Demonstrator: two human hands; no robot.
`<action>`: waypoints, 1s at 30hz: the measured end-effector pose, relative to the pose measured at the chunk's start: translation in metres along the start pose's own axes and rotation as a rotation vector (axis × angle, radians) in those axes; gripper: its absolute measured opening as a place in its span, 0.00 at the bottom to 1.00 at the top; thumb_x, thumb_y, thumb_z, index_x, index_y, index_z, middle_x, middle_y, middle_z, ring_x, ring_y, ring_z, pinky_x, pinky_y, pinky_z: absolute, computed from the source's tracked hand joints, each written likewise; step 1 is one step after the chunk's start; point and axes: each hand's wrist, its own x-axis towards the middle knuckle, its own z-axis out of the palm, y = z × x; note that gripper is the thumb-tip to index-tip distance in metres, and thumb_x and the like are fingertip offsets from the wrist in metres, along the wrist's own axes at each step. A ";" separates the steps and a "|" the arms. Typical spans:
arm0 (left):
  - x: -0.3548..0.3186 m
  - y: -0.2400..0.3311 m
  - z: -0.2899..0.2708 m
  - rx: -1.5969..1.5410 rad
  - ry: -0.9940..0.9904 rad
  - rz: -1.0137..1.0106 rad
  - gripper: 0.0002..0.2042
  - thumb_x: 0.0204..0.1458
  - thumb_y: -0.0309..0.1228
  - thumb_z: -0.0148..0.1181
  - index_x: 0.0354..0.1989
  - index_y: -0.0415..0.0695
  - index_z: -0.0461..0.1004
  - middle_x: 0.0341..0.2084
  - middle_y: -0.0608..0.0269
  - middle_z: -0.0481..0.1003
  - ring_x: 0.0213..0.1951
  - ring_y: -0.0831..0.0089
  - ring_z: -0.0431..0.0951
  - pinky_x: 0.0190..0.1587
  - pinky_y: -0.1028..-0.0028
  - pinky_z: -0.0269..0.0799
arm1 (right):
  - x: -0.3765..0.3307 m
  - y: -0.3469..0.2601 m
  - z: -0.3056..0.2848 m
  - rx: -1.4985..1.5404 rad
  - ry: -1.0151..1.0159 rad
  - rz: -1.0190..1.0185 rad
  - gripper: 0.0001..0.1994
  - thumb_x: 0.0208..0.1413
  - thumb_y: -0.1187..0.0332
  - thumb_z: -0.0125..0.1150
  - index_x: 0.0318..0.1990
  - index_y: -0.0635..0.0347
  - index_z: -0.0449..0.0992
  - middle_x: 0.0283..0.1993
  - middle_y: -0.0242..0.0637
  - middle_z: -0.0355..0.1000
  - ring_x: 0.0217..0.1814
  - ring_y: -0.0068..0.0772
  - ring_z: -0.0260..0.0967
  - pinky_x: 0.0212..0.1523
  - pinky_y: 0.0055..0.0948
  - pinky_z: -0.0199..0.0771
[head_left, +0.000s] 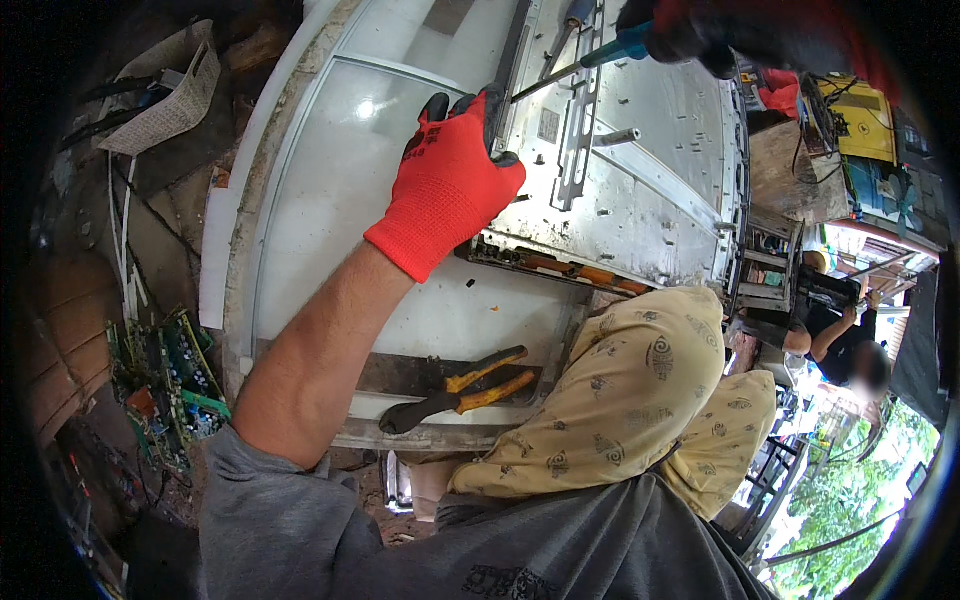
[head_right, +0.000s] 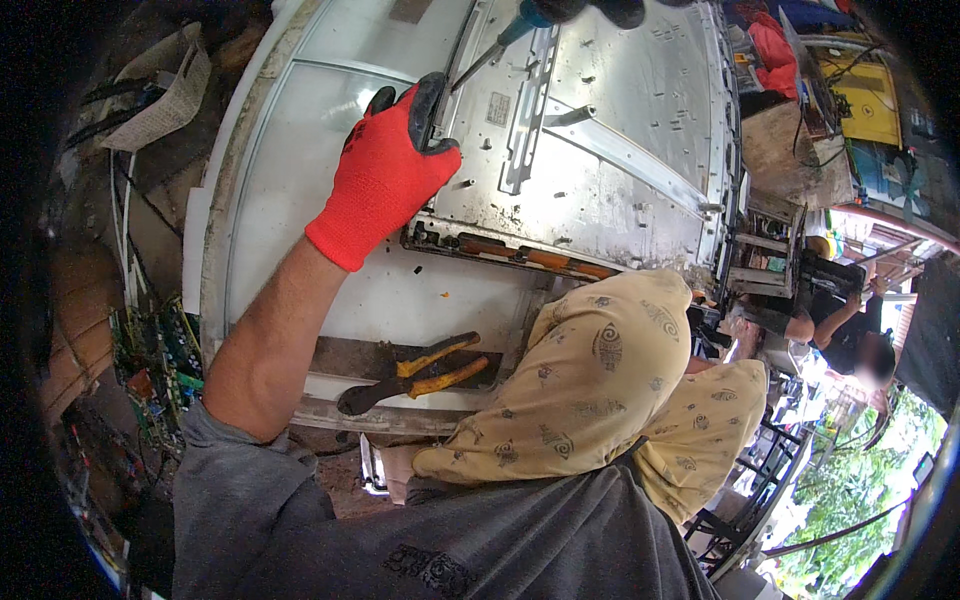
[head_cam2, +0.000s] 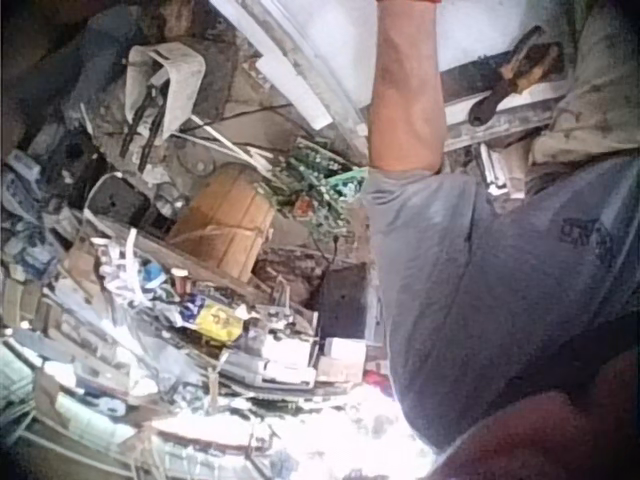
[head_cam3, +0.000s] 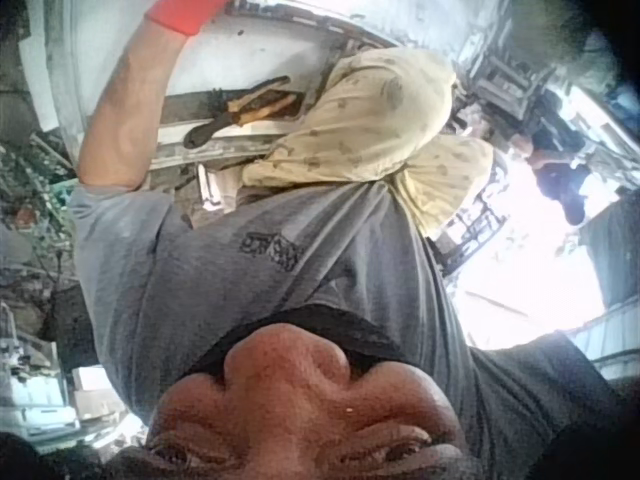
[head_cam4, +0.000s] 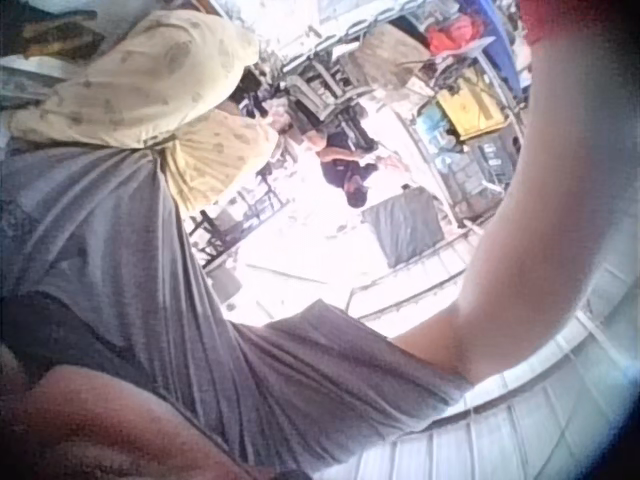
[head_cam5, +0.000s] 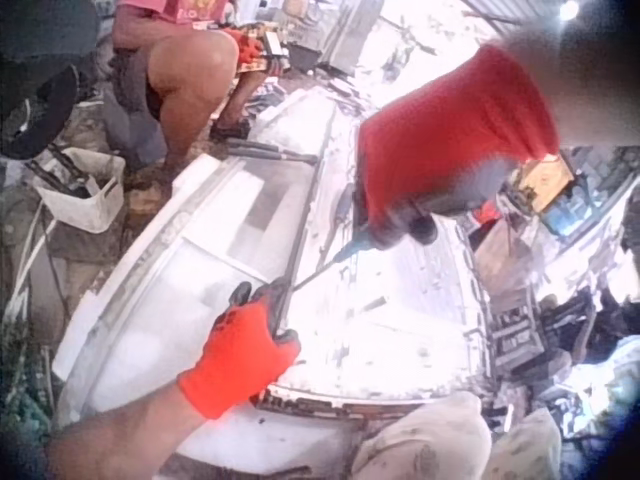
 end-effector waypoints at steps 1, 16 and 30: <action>0.000 0.000 0.000 0.003 0.006 0.005 0.31 0.49 0.36 0.65 0.64 0.42 0.72 0.45 0.45 0.79 0.49 0.49 0.78 0.55 0.57 0.75 | -0.001 -0.001 -0.001 -0.008 0.003 0.000 0.12 0.56 0.64 0.59 0.40 0.62 0.80 0.36 0.46 0.76 0.40 0.44 0.77 0.41 0.41 0.77; 0.002 -0.004 0.004 0.042 0.113 0.117 0.30 0.48 0.37 0.65 0.62 0.42 0.73 0.42 0.43 0.79 0.46 0.47 0.79 0.52 0.58 0.76 | -0.001 -0.005 -0.007 -0.017 0.032 -0.010 0.12 0.55 0.64 0.59 0.40 0.62 0.80 0.38 0.47 0.77 0.42 0.46 0.77 0.43 0.42 0.77; 0.001 0.001 0.001 0.008 0.061 0.102 0.26 0.48 0.38 0.63 0.57 0.41 0.75 0.43 0.45 0.81 0.50 0.47 0.78 0.56 0.55 0.74 | -0.008 -0.011 -0.013 -0.027 0.064 -0.027 0.13 0.54 0.64 0.58 0.41 0.62 0.81 0.40 0.48 0.78 0.45 0.48 0.78 0.45 0.44 0.78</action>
